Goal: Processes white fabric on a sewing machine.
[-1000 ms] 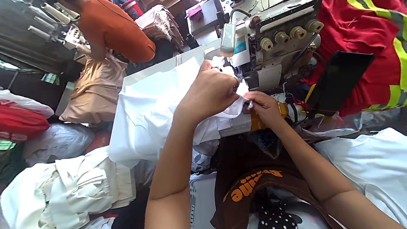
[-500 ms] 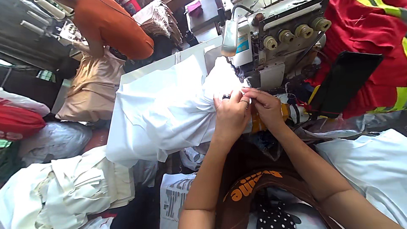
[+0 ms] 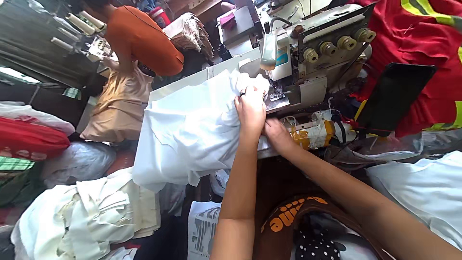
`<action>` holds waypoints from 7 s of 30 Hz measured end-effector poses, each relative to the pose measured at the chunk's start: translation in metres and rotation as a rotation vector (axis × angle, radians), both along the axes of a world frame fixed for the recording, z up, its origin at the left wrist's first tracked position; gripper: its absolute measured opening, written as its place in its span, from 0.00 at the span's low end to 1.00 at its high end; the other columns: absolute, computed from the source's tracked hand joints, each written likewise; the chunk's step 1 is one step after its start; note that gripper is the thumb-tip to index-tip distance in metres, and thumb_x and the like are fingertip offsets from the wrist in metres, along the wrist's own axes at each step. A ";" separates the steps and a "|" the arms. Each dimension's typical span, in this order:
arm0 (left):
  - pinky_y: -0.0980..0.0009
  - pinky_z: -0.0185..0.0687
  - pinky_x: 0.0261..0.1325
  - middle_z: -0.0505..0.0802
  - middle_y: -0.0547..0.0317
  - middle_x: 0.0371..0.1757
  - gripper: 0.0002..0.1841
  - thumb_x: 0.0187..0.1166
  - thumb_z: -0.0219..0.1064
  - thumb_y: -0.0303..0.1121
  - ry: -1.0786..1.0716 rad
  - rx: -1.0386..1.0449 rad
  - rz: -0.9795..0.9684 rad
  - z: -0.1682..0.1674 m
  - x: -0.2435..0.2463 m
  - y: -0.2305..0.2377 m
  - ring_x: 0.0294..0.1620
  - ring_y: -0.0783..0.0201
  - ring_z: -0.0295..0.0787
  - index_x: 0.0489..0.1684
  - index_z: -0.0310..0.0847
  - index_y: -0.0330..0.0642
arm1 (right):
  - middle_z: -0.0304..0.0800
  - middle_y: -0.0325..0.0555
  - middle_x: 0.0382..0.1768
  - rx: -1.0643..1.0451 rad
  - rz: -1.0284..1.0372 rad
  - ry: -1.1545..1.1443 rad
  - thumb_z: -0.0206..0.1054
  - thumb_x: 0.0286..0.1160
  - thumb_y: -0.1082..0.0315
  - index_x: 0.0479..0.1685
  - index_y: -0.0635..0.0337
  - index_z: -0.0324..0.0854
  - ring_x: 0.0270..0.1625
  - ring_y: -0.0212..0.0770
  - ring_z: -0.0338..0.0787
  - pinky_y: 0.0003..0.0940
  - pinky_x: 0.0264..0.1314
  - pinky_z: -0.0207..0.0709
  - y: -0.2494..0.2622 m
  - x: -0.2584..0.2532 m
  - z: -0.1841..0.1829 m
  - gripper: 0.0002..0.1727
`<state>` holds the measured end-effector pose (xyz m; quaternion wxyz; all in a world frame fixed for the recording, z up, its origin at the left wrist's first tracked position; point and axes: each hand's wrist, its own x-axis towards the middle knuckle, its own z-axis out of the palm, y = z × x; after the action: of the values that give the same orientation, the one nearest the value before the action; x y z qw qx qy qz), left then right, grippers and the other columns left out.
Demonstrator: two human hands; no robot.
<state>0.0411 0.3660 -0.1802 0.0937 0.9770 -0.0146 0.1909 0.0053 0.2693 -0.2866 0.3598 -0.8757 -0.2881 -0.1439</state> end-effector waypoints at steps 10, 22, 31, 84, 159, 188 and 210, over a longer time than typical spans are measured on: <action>0.53 0.83 0.54 0.91 0.49 0.53 0.12 0.70 0.67 0.23 -0.213 -0.281 0.092 -0.034 -0.113 0.016 0.55 0.50 0.87 0.45 0.94 0.43 | 0.83 0.70 0.57 0.007 0.027 0.406 0.61 0.73 0.87 0.75 0.67 0.75 0.59 0.66 0.88 0.62 0.61 0.83 -0.049 -0.020 0.030 0.27; 0.56 0.81 0.54 0.92 0.52 0.53 0.12 0.69 0.67 0.22 -0.267 -0.393 0.094 -0.048 -0.128 0.010 0.54 0.53 0.86 0.43 0.95 0.44 | 0.70 0.32 0.17 1.013 0.188 1.368 0.40 0.97 0.52 0.44 0.58 0.77 0.13 0.24 0.65 0.16 0.15 0.59 -0.034 -0.041 0.050 0.25; 0.55 0.83 0.55 0.93 0.53 0.53 0.11 0.71 0.68 0.24 -0.240 -0.426 0.036 -0.051 -0.131 0.012 0.55 0.53 0.87 0.43 0.95 0.45 | 0.63 0.32 0.12 0.976 0.134 1.227 0.46 0.95 0.51 0.32 0.56 0.74 0.11 0.26 0.63 0.20 0.17 0.65 -0.017 -0.031 0.044 0.24; 0.77 0.87 0.38 0.94 0.60 0.38 0.06 0.75 0.71 0.22 0.278 -1.004 -0.324 0.017 -0.130 0.058 0.32 0.75 0.88 0.44 0.90 0.36 | 0.92 0.42 0.43 0.465 0.200 0.156 0.75 0.72 0.72 0.61 0.60 0.83 0.40 0.28 0.89 0.26 0.44 0.85 -0.048 -0.049 0.085 0.18; 0.64 0.91 0.50 0.95 0.57 0.37 0.20 0.69 0.77 0.23 0.274 -0.697 -0.669 0.023 -0.079 0.022 0.39 0.66 0.94 0.55 0.74 0.35 | 0.81 0.35 0.29 0.554 0.145 0.338 0.69 0.69 0.72 0.37 0.63 0.85 0.27 0.19 0.71 0.14 0.29 0.65 -0.085 -0.049 0.081 0.04; 0.35 0.73 0.65 0.91 0.41 0.59 0.15 0.74 0.71 0.35 0.098 -0.102 -0.035 0.067 0.026 0.009 0.60 0.40 0.87 0.54 0.90 0.37 | 0.88 0.47 0.44 0.376 0.004 0.052 0.69 0.73 0.72 0.45 0.63 0.90 0.43 0.35 0.86 0.32 0.45 0.83 -0.083 0.022 0.068 0.07; 0.43 0.76 0.70 0.90 0.38 0.61 0.23 0.70 0.77 0.35 -0.178 -0.487 -0.048 0.011 0.059 0.011 0.65 0.43 0.85 0.61 0.83 0.32 | 0.89 0.52 0.48 0.228 -0.098 0.163 0.60 0.87 0.67 0.51 0.64 0.88 0.47 0.43 0.89 0.43 0.51 0.86 -0.119 0.009 0.060 0.12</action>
<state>0.1002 0.3771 -0.1692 0.3290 0.9044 0.0004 0.2716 0.0148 0.1506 -0.2262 0.4719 -0.8509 -0.1966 -0.1213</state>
